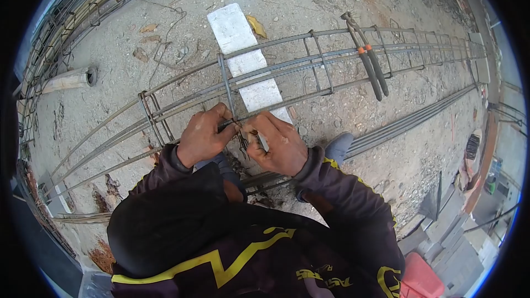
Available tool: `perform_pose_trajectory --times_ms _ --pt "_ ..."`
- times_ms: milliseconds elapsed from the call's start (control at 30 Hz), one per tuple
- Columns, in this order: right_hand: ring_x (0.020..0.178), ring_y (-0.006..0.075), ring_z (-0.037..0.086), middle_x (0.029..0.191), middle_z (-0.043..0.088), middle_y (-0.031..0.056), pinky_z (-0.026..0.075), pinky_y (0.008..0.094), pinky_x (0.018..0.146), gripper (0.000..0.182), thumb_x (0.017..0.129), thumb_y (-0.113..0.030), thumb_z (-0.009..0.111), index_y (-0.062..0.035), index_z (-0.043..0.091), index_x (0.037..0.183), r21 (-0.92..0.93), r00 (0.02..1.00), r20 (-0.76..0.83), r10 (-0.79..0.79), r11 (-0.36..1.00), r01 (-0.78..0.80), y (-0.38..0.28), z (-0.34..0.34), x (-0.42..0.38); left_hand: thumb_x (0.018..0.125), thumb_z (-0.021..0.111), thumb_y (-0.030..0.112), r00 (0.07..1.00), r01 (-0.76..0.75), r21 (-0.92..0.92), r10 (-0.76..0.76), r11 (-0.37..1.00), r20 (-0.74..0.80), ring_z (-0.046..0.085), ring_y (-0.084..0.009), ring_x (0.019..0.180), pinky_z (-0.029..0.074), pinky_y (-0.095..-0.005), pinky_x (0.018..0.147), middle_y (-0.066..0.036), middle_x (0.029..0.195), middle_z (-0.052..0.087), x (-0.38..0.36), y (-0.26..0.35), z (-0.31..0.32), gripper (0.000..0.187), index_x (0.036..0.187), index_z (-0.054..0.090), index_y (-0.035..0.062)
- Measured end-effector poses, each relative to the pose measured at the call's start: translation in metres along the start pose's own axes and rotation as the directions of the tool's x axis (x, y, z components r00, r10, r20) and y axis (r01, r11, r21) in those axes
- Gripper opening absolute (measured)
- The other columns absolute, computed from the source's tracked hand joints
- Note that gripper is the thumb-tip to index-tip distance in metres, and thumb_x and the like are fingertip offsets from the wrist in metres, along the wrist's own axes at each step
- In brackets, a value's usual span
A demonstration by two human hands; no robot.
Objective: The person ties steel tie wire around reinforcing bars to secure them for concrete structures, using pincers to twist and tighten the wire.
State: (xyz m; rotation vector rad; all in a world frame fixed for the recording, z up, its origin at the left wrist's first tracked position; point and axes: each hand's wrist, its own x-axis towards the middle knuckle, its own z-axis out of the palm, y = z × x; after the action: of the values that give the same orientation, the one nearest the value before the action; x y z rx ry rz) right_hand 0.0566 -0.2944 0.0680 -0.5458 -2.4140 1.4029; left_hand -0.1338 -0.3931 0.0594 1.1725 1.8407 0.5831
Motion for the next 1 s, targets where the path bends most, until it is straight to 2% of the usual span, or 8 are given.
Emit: perform_pose_trajectory --times_ms 167,300,433,567,667,767,900,1000 --pt "0.080 0.0367 0.062 0.099 0.054 0.0164 0.053 0.0426 0.070 0.049 0.074 0.005 0.062 0.0017 0.058 0.122 -0.147 0.983 0.169 0.072 0.988 -0.047 -0.014 -0.008 0.010 0.084 0.065 0.019 1.000 0.010 -0.049 -0.009 0.999 0.020 0.064 -0.0423 0.063 0.048 -0.0502 0.060 -0.020 0.061 0.061 -0.001 0.005 -0.004 0.023 0.095 0.059 0.0005" --pt "0.085 0.0417 0.062 0.100 0.053 0.0242 0.051 0.0464 0.074 0.048 0.073 0.002 0.061 0.0060 0.060 0.122 -0.180 0.954 0.263 0.143 0.979 -0.097 -0.014 -0.010 0.015 0.083 0.067 0.012 0.980 -0.189 -0.185 0.173 0.964 -0.099 0.064 -0.0376 0.060 0.046 -0.0428 0.054 -0.022 0.067 0.062 0.003 -0.022 0.016 0.015 0.090 0.059 0.0005" --pt "0.086 0.0415 0.063 0.098 0.055 0.0258 0.052 0.0466 0.073 0.029 0.071 -0.005 0.063 0.0016 0.067 0.099 -0.203 0.941 0.320 0.109 0.978 -0.044 0.005 -0.005 0.016 0.090 0.063 0.005 0.994 -0.068 -0.450 0.101 0.890 0.050 0.061 -0.0135 0.071 0.047 -0.0286 0.064 -0.010 0.076 0.065 0.004 -0.017 0.013 0.011 0.086 0.058 -0.0037" --pt "0.089 0.0412 0.065 0.091 0.066 0.0258 0.054 0.0461 0.073 0.015 0.068 -0.008 0.064 0.0015 0.068 0.078 -0.245 0.964 0.237 0.117 0.968 -0.057 0.010 0.001 0.017 0.091 0.067 0.017 0.976 0.007 -0.483 0.100 0.876 0.195 0.062 -0.0129 0.070 0.047 -0.0270 0.065 -0.009 0.077 0.067 0.008 -0.021 0.002 0.021 0.092 0.058 -0.0018" --pt "0.092 0.0378 0.066 0.092 0.069 0.0221 0.054 0.0460 0.073 0.014 0.069 -0.007 0.063 0.0001 0.069 0.079 -0.252 0.942 0.287 0.172 0.963 -0.099 0.013 -0.004 0.018 0.090 0.071 0.021 0.958 0.113 -0.515 0.043 0.849 0.282 0.065 -0.0148 0.069 0.050 -0.0273 0.064 -0.012 0.079 0.069 0.014 -0.018 -0.004 0.027 0.094 0.058 -0.0027" --pt "0.088 0.0390 0.064 0.088 0.066 0.0181 0.051 0.0463 0.070 0.022 0.075 -0.004 0.061 -0.0034 0.066 0.096 0.046 0.986 0.115 0.122 0.991 -0.128 0.023 -0.001 0.007 0.090 0.072 0.023 0.950 0.197 -0.481 -0.046 0.854 0.308 0.066 -0.0147 0.069 0.051 -0.0272 0.063 -0.013 0.076 0.069 0.015 -0.006 -0.008 0.030 0.088 0.058 -0.0036" --pt "0.081 0.0396 0.066 0.081 0.068 0.0198 0.052 0.0467 0.074 0.027 0.078 0.000 0.055 -0.0040 0.068 0.101 -0.070 0.937 0.199 0.286 0.958 -0.278 0.011 -0.008 0.011 0.092 0.072 0.029 0.932 0.270 -0.459 -0.111 0.846 0.344 0.070 -0.0159 0.071 0.054 -0.0279 0.063 -0.012 0.079 0.072 0.021 -0.014 -0.007 0.031 0.087 0.062 -0.0008" --pt "0.087 0.0393 0.064 0.094 0.064 0.0183 0.053 0.0456 0.073 0.028 0.076 0.000 0.062 -0.0019 0.069 0.103 -0.160 0.977 0.139 0.162 0.977 -0.139 0.007 -0.009 0.005 0.093 0.071 0.029 0.933 0.250 -0.529 -0.056 0.811 0.355 0.070 -0.0153 0.071 0.054 -0.0267 0.062 -0.011 0.076 0.070 0.023 -0.017 -0.006 0.032 0.085 0.061 -0.0002"
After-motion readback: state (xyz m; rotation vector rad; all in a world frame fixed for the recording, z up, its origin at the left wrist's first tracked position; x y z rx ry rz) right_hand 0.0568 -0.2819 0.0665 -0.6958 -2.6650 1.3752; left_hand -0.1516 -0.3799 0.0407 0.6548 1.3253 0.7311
